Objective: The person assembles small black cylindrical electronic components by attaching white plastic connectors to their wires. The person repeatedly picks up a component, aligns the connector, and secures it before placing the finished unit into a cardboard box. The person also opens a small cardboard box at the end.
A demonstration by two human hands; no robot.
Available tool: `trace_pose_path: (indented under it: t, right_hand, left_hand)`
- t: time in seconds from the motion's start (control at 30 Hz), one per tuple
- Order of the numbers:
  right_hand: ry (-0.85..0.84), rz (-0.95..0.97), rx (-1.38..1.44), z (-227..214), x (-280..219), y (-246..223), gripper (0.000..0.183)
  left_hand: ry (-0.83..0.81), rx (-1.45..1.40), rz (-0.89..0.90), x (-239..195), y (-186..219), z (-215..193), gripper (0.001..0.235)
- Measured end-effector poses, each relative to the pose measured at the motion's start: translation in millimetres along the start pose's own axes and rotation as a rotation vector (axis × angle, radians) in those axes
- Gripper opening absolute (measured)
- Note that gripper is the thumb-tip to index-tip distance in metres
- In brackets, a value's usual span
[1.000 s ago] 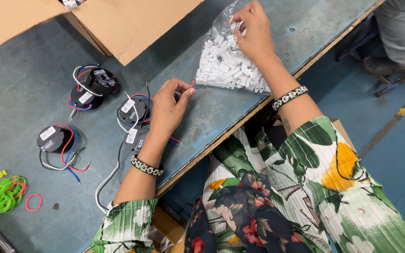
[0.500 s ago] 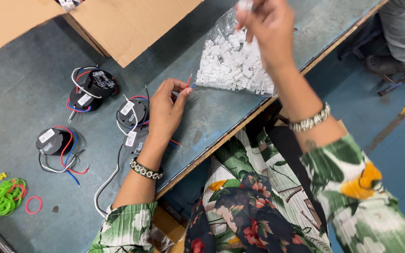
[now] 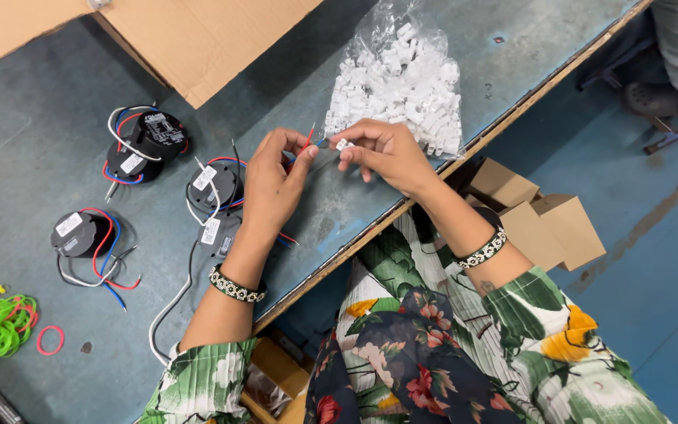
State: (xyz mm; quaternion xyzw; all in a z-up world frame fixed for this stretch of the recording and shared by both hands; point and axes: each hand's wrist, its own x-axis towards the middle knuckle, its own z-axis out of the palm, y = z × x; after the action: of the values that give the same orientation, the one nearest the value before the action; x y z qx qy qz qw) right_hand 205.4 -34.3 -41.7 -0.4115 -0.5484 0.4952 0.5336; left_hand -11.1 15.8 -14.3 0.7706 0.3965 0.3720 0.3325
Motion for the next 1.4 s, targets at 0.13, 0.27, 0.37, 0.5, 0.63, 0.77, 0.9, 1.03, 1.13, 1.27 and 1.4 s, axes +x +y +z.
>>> trace_pose_path:
  t: [0.13,0.27,0.37,0.5,0.63,0.77,0.9,1.03,1.13,1.27,1.4]
  right_hand:
    - [0.056,-0.052,-0.021,-3.0,-6.8,14.8,0.028]
    - [0.165,0.028,0.134,-7.4,-13.2,15.4,0.03]
    - [0.158,-0.02,0.11,-5.5,-13.9,14.3,0.025]
    - [0.074,-0.09,0.096,-3.8,-14.4,10.7,0.023]
    - [0.053,-0.098,0.051,-0.2,-15.0,6.3,0.033]
    - [0.045,-0.047,0.006,1.4,-15.4,7.9,0.028]
    - [0.116,0.083,-0.049,1.2,-15.3,11.1,0.033]
    - [0.122,0.03,0.027,3.6,-13.9,10.2,0.031]
    - [0.107,0.03,-0.012,6.1,-14.7,12.5,0.032]
    - [0.081,-0.075,-0.152,10.9,-15.5,11.1,0.028]
    - [0.158,-0.084,-0.455,18.7,-16.7,0.6,0.025]
  left_hand:
    - [-0.01,0.008,0.029,-2.1,-1.8,1.0,0.017]
    - [-0.051,0.035,0.026,-1.5,2.0,-1.0,0.017]
    - [-0.065,0.027,0.02,-2.2,3.3,-3.6,0.017]
    - [-0.107,0.021,0.031,-1.4,3.0,-5.4,0.018]
    - [-0.132,-0.02,-0.011,-1.6,3.2,-8.2,0.018]
    - [-0.19,-0.076,-0.004,-0.7,0.4,-10.8,0.019]
    - [-0.251,-0.058,0.008,-1.2,-1.9,-9.9,0.021]
    - [-0.261,-0.061,0.084,-0.8,-0.4,-11.1,0.024]
    - [-0.255,-0.055,0.072,-1.9,-0.5,-10.7,0.025]
    - [-0.234,0.046,0.115,-4.7,2.5,-11.5,0.021]
    - [-0.189,0.152,0.178,-9.7,8.5,-10.9,0.017]
